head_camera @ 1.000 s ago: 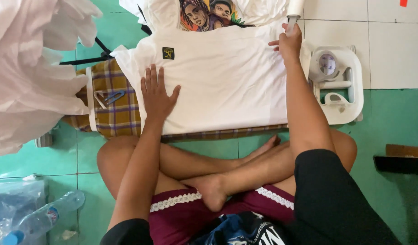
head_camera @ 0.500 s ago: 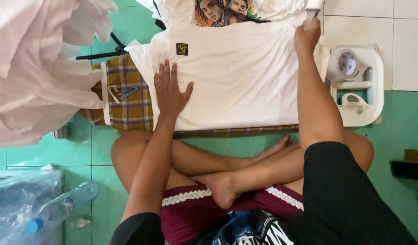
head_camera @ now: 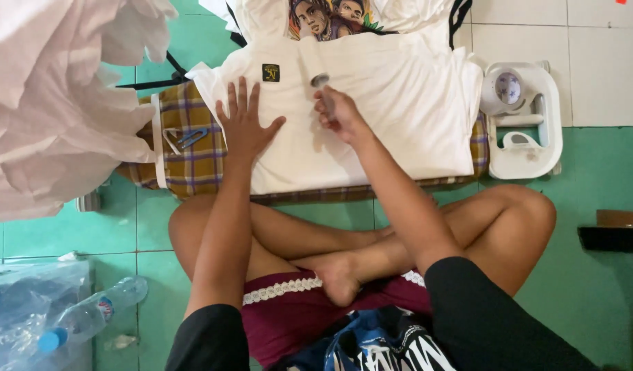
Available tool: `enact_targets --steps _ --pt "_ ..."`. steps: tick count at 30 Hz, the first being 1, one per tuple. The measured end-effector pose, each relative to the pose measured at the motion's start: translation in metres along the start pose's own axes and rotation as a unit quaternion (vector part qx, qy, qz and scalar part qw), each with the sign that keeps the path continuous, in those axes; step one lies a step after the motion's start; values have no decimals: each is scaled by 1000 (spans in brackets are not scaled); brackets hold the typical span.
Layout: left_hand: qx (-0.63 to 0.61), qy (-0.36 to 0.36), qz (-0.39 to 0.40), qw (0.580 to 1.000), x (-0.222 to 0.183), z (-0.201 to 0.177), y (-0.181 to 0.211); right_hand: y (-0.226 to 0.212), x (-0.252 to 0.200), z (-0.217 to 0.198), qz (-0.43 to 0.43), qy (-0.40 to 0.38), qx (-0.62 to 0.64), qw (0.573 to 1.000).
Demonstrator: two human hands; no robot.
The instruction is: Removing lint and small debris from white t-shirts using a lint roller and fingers while sitting on the floor.
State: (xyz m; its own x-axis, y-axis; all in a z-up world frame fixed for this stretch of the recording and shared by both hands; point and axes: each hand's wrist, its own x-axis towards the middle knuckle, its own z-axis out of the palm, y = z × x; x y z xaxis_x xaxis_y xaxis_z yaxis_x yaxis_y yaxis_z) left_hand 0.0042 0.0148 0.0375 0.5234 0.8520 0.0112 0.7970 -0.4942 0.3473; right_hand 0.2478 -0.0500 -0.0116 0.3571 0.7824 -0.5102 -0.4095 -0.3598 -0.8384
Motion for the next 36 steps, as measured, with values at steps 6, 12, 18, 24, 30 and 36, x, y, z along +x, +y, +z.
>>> enact_targets --steps 6,12,18,24,30,36 --pt "3 -14 -13 1000 -2 -6 3 12 39 -48 80 -68 151 983" --pt "-10 4 -11 1000 1 5 -6 -26 28 -160 74 -36 251 965" --pt "-1 22 -4 1000 -4 12 -8 -11 11 -248 -47 267 -4 963" --pt "11 33 2 999 -4 15 -7 27 -43 -215 -235 304 -152 910" --pt "-29 103 75 991 -6 22 -5 63 -107 -85 -240 69 -112 962" --pt "-10 43 92 995 -27 20 20 78 -122 -37 -52 -49 -81 994"
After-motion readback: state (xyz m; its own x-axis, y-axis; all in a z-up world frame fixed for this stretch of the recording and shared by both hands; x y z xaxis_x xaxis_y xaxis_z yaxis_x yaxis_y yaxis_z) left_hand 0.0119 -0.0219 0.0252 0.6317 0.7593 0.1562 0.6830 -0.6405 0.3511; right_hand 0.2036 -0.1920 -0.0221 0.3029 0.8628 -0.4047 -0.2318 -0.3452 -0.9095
